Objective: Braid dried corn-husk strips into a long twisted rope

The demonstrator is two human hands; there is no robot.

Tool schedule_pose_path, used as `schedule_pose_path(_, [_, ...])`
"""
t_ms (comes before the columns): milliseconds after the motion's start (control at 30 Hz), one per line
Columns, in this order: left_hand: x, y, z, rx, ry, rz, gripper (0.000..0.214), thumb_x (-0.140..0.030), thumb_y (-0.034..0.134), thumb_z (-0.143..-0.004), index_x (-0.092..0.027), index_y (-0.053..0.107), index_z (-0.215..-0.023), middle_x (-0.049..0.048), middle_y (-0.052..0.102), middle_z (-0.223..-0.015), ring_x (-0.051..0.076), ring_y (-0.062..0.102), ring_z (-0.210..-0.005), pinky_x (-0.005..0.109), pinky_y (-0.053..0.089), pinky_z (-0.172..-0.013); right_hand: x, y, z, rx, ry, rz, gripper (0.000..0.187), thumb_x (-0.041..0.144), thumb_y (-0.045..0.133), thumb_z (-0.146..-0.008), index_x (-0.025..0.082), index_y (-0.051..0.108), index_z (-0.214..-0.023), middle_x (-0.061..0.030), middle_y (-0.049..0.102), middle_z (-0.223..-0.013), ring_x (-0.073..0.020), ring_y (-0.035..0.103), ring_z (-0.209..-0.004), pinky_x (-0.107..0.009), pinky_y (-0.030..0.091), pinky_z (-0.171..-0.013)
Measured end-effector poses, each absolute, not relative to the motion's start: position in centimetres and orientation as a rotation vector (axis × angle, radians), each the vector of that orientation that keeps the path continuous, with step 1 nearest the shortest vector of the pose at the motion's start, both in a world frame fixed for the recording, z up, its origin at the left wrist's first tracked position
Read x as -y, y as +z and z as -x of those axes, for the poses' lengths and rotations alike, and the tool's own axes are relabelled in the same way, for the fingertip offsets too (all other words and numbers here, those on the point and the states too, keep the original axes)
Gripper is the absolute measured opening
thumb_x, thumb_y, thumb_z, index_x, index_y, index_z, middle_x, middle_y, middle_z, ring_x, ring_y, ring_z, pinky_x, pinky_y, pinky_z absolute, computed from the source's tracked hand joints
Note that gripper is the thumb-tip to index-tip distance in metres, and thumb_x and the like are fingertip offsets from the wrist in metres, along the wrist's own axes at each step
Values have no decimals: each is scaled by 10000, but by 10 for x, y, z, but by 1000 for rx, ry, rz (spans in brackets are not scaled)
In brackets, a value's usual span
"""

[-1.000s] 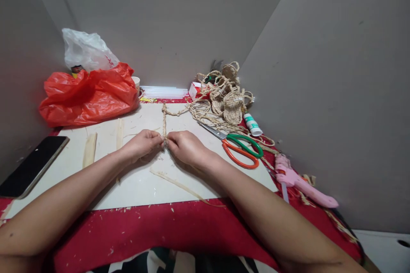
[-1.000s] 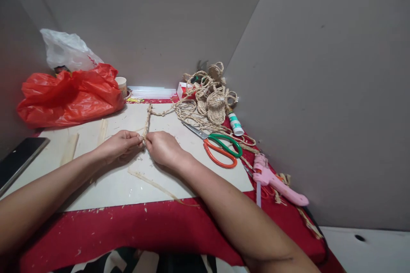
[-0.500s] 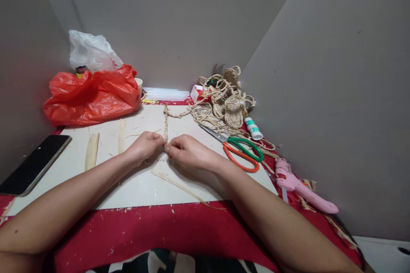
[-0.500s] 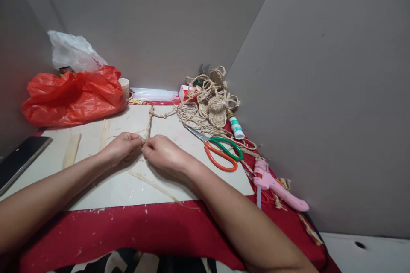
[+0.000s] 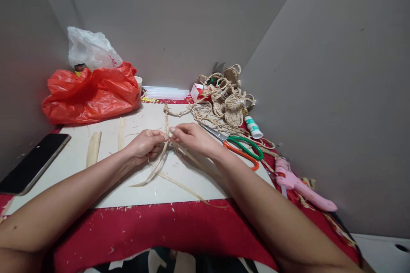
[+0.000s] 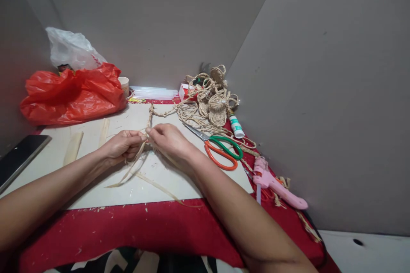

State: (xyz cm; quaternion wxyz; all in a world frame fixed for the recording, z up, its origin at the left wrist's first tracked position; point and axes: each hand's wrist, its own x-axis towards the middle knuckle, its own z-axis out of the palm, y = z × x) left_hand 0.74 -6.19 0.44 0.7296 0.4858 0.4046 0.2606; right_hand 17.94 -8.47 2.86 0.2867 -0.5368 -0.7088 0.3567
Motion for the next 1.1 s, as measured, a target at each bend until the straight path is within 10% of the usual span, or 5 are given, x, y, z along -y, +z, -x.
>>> schedule_pose_path(133, [62,4,-9,-881,565,-1083,192,-247,582,-769,-151,494,-628,-99,248,-383,16,147,-340,193,85,-373,75,8,-169,1573,1629,1284,376,439,433,-871,175,417,-605,59,369,-470,-52,256,-373,-209,217,-383])
schedule_pose_path(767, [65,15,-5,-1048,475,-1450,148,-251,481,-781,-148,547,-698,-88,258,-447,44,189,-357,213,126,-380,67,-2,-181,1340,1643,1159,351,389,687,-683,155,443,-591,103,293,-406,-15,208,-348,-180,113,-355])
schedule_pose_path(1100, [55,48,40,-1440,153,-2344,241,-289,420,-787,-163,582,-659,29,543,-592,134,461,-539,259,301,-544,58,0,-200,890,2012,883,357,196,712,-677,178,355,-659,131,185,-470,1,96,-390,-104,88,-347])
